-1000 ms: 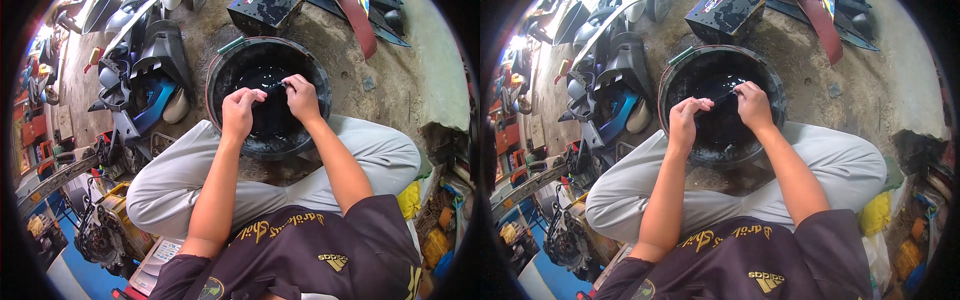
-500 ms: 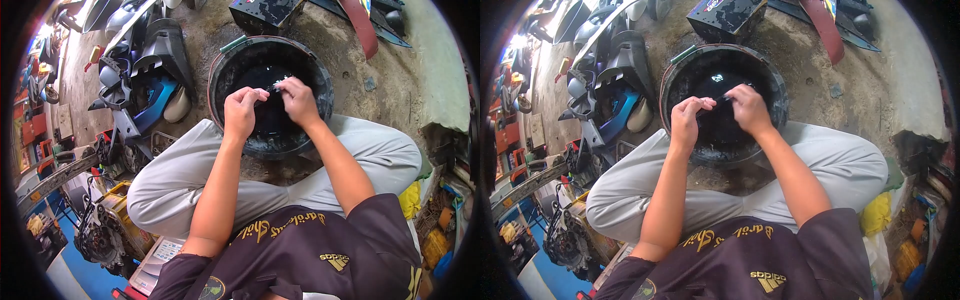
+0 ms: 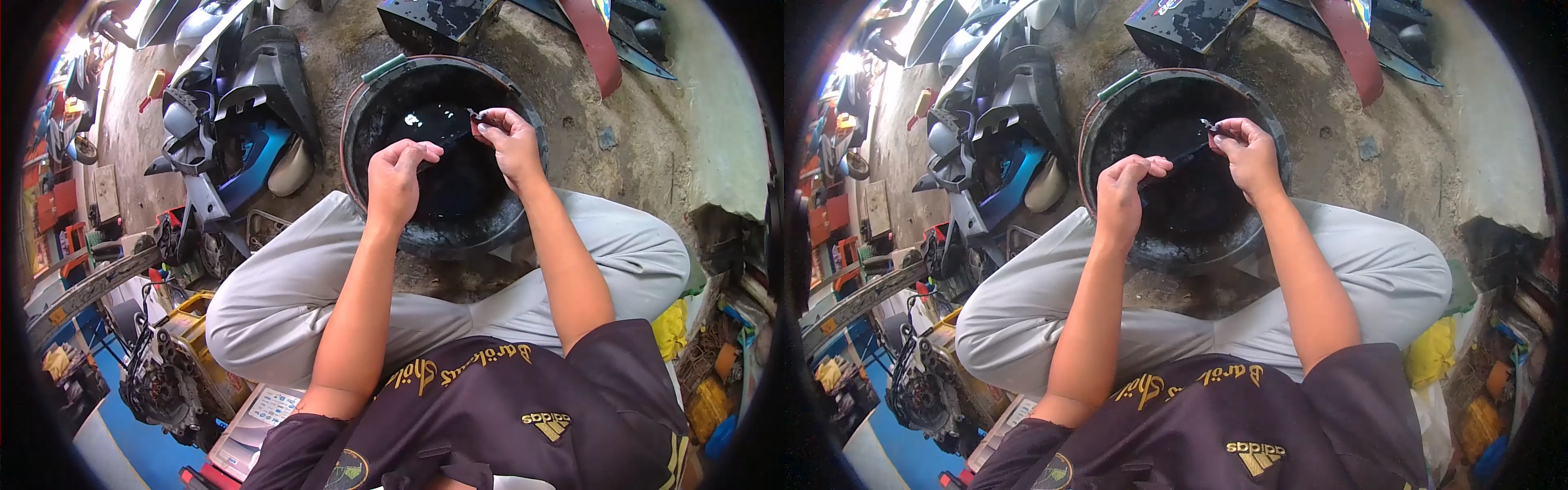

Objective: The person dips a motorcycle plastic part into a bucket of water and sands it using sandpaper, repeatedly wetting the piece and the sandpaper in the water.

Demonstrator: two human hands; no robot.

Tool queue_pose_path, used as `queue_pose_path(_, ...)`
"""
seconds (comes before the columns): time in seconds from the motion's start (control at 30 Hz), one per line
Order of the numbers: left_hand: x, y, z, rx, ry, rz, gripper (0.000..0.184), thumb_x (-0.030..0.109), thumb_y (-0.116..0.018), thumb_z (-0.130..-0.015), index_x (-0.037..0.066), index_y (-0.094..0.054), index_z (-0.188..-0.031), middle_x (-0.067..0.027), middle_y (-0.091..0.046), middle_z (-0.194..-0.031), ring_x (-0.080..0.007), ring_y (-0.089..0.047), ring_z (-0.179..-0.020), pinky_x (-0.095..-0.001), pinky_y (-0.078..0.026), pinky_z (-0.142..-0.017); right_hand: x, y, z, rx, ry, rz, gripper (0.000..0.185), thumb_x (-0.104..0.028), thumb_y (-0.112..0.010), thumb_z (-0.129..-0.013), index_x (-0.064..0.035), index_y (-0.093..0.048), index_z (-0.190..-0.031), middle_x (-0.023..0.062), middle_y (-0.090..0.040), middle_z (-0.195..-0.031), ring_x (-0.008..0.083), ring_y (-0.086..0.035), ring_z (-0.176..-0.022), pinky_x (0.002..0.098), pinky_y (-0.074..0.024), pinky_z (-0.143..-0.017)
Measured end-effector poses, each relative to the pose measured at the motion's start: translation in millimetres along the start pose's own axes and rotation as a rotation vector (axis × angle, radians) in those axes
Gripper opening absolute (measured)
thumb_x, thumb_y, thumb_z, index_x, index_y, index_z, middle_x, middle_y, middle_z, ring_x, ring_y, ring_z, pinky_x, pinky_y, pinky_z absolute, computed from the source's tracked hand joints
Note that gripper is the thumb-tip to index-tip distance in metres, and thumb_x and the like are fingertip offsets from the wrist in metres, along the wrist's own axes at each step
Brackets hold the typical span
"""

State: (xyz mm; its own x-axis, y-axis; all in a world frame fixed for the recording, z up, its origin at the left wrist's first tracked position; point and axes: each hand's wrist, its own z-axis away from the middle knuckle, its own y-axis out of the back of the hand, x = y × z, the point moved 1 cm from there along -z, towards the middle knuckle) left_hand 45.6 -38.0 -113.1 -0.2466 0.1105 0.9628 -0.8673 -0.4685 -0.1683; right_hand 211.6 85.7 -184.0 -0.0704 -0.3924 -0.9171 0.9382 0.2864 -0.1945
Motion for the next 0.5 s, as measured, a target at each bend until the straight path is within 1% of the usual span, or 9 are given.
queue_pose_path(0.03, -1.0, 0.2, -0.2, 0.0, -0.007, -0.001, 0.025, 0.008, -0.055, -0.094, -0.006, -0.07, -0.079, -0.0151, -0.075, -0.092, -0.0192, -0.069, -0.093, -0.0325, -0.051, -0.095, 0.9, 0.1, -0.6, 0.003, 0.004, 0.002, 0.018, 0.004, -0.066, -0.093, 0.0011, -0.067, -0.111, 0.0055, -0.072, -0.099, 0.0108, -0.069, -0.086, 0.026, -0.0548, -0.078)
queue_pose_path(0.13, -0.2, -0.5, 0.9, 0.001, -0.007, -0.013, 0.025, 0.008, -0.055, -0.094, -0.006, -0.07, -0.079, -0.0153, -0.075, -0.092, -0.0192, -0.069, -0.093, -0.0323, -0.051, -0.095, -1.3, -2.7, 2.8, -0.01, 0.026, 0.157, 0.016, 0.005, -0.066, -0.093, 0.0001, -0.068, -0.108, 0.0053, -0.072, -0.096, 0.0107, -0.068, -0.086, 0.027, -0.0553, -0.077)
queue_pose_path(0.23, -1.3, -0.5, 1.6, 0.002, -0.009, -0.014, 0.025, 0.008, -0.055, -0.094, -0.006, -0.07, -0.079, -0.0153, -0.075, -0.092, -0.0191, -0.069, -0.092, -0.032, -0.052, -0.095, 4.4, -4.7, 3.8, -0.075, 0.053, 0.237, 0.016, 0.0, -0.068, -0.094, -0.003, -0.069, -0.11, 0.0026, -0.072, -0.094, 0.0093, -0.067, -0.087, 0.0253, -0.0537, -0.077)
queue_pose_path(0.33, -1.2, -0.8, 2.0, 0.003, -0.023, -0.023, 0.026, 0.008, -0.055, -0.094, -0.007, -0.07, -0.079, -0.0153, -0.075, -0.092, -0.0189, -0.069, -0.092, -0.0315, -0.052, -0.094, 2.4, -5.4, 4.7, -0.016, -0.181, 0.226, 0.013, -0.003, -0.07, -0.095, -0.0045, -0.069, -0.107, 0.0019, -0.072, -0.092, 0.0082, -0.066, -0.082, 0.0237, -0.0509, -0.071)
queue_pose_path(0.43, -2.5, -2.2, 3.4, -0.002, -0.022, -0.014, 0.026, 0.008, -0.055, -0.095, -0.007, -0.07, -0.08, -0.0153, -0.075, -0.092, -0.0184, -0.069, -0.092, -0.031, -0.052, -0.094, 1.6, -5.4, 1.7, 0.01, -0.259, 0.087, 0.01, -0.007, -0.072, -0.095, -0.0051, -0.069, -0.105, 0.0013, -0.072, -0.091, 0.0073, -0.063, -0.077, 0.0228, -0.0488, -0.067)
queue_pose_path(0.5, -3.5, -3.1, 5.0, -0.007, -0.023, -0.003, 0.025, 0.007, -0.055, -0.095, -0.007, -0.07, -0.08, -0.0151, -0.075, -0.092, -0.018, -0.069, -0.092, -0.0307, -0.052, -0.093, -1.6, -7.0, 3.6, 0.0, -0.244, 0.146, 0.01, -0.006, -0.072, -0.094, -0.0039, -0.068, -0.103, 0.0027, -0.071, -0.09, 0.0074, -0.061, -0.073, 0.0229, -0.0478, -0.063)
